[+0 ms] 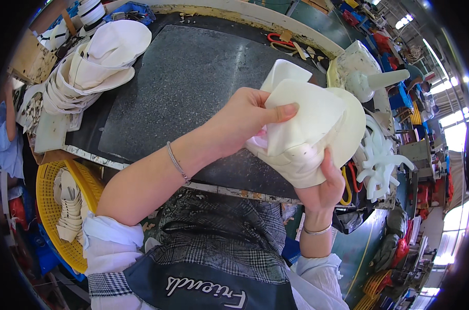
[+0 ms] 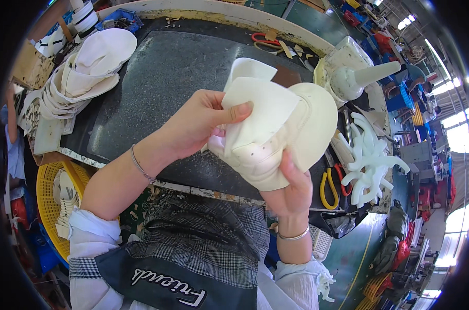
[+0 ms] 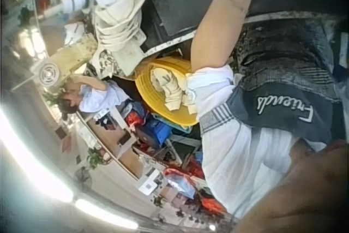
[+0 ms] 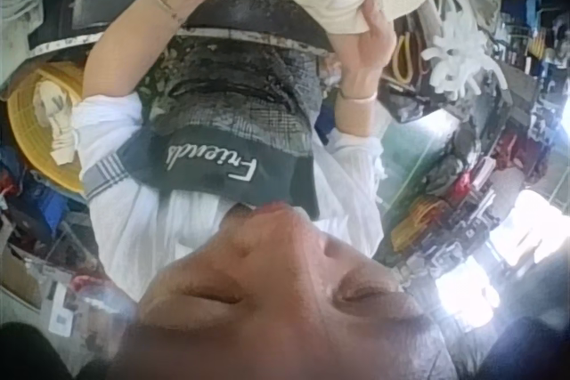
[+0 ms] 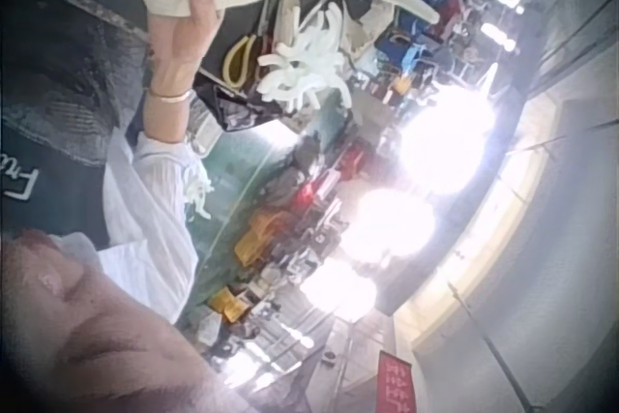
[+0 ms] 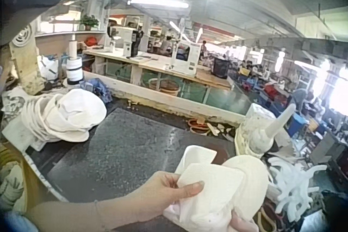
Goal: The person inserts foam padding into shoe uppers by hand, presses and shapes them together, and stacks the assembled shoe parts on the table.
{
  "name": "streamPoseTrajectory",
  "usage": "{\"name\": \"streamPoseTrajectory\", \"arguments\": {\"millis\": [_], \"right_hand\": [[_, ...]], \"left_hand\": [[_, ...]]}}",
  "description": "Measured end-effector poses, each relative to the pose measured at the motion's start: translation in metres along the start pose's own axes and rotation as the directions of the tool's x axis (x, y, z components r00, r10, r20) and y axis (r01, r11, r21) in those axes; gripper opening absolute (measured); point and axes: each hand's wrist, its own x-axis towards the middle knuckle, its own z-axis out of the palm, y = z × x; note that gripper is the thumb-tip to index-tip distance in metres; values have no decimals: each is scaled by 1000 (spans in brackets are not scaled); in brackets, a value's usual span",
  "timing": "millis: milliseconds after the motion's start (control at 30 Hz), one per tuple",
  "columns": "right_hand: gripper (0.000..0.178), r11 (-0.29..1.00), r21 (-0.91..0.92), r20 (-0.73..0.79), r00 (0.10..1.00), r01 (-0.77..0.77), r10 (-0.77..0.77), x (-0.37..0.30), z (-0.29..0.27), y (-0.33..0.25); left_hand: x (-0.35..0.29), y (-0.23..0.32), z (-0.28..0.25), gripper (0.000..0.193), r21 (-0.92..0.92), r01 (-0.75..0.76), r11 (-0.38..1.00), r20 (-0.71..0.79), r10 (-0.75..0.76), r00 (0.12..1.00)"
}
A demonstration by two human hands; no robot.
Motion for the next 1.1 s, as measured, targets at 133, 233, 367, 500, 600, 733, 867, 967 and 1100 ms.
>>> {"name": "streamPoseTrajectory", "arguments": {"millis": [133, 233, 367, 500, 600, 733, 867, 967, 1100], "right_hand": [[55, 960, 270, 5, 997, -71, 72, 3, 4, -17], [53, 893, 435, 18, 992, -119, 123, 8, -1, -14], [54, 970, 228, -44, 994, -84, 96, 1, -2, -9], [60, 995, 2, -84, 992, -96, 96, -4, 0, 5], [57, 994, 8, -27, 994, -108, 108, 2, 7, 1], [48, 960, 245, -57, 986, -138, 157, 11, 0, 3], [44, 883, 449, -63, 981, -137, 184, 19, -6, -9], [44, 897, 429, -112, 979, -107, 170, 19, -9, -21], [44, 903, 420, -133, 979, -89, 158, 21, -11, -32]], "left_hand": [[-1, 3, -19, 33, -35, 56, 998, 273, -44, 961], [-1, 1, -23, 27, 52, 32, 998, 356, -49, 933], [12, 1, -11, 22, 713, 12, 701, 110, -129, 985], [17, -12, -5, 27, 857, -58, 512, 23, 73, 997], [12, -19, -3, 24, 823, -92, 560, 62, 73, 995], [15, -40, -6, 29, 815, -144, 561, 82, 134, 988], [4, -37, 4, 37, 746, -141, 650, 84, 118, 990], [-19, -44, 5, 37, 296, -83, 951, -76, 110, 991], [-41, -67, 16, 37, 307, -580, 755, -328, 655, 680]]}}
